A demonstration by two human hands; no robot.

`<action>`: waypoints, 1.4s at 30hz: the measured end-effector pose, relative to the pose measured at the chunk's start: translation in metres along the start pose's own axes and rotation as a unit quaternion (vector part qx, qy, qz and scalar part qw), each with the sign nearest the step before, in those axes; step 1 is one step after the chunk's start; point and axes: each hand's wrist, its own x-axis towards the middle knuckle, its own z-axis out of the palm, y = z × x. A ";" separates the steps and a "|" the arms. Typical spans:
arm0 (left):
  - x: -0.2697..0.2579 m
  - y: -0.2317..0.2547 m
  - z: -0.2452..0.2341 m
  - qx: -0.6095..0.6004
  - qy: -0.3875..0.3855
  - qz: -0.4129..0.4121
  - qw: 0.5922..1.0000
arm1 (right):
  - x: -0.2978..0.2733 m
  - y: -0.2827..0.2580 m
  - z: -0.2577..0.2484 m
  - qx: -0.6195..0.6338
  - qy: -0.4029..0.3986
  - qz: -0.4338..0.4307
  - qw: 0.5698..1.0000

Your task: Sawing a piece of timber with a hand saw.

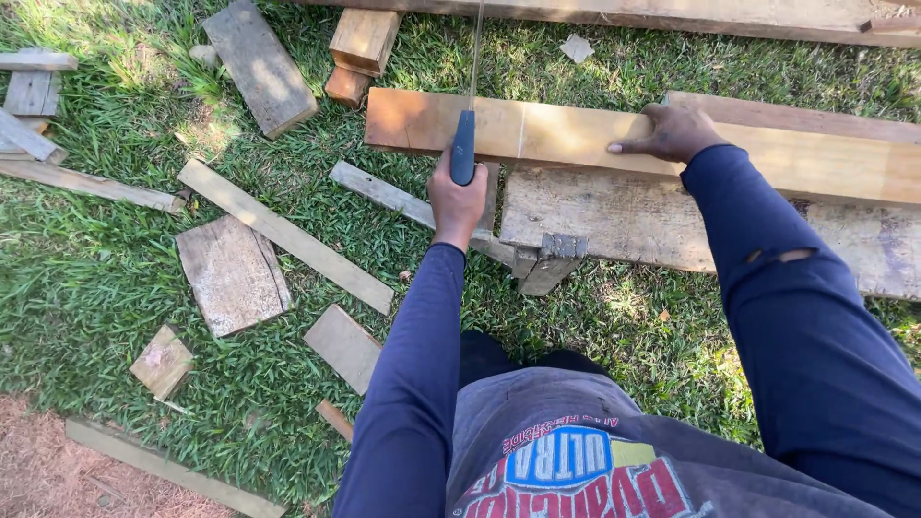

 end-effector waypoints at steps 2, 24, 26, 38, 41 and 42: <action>0.006 0.013 0.000 -0.007 -0.012 -0.004 1.000 | -0.003 -0.005 0.003 0.043 0.033 0.004 0.999; 0.036 0.016 0.015 0.014 -0.038 -0.045 0.998 | 0.002 0.014 0.049 0.050 0.230 -0.061 0.970; 0.036 0.014 0.014 0.012 -0.035 -0.049 0.998 | 0.001 0.012 0.054 0.034 0.281 -0.072 0.956; 0.037 0.013 0.013 -0.031 -0.041 -0.065 0.997 | -0.011 0.001 0.041 0.039 0.305 -0.066 0.949; 0.038 0.018 0.013 -0.080 -0.051 -0.150 0.984 | -0.010 0.001 0.041 0.033 0.303 -0.061 0.950; 0.038 0.017 0.014 -0.079 -0.052 -0.149 0.984 | -0.011 0.001 0.041 0.034 0.304 -0.060 0.950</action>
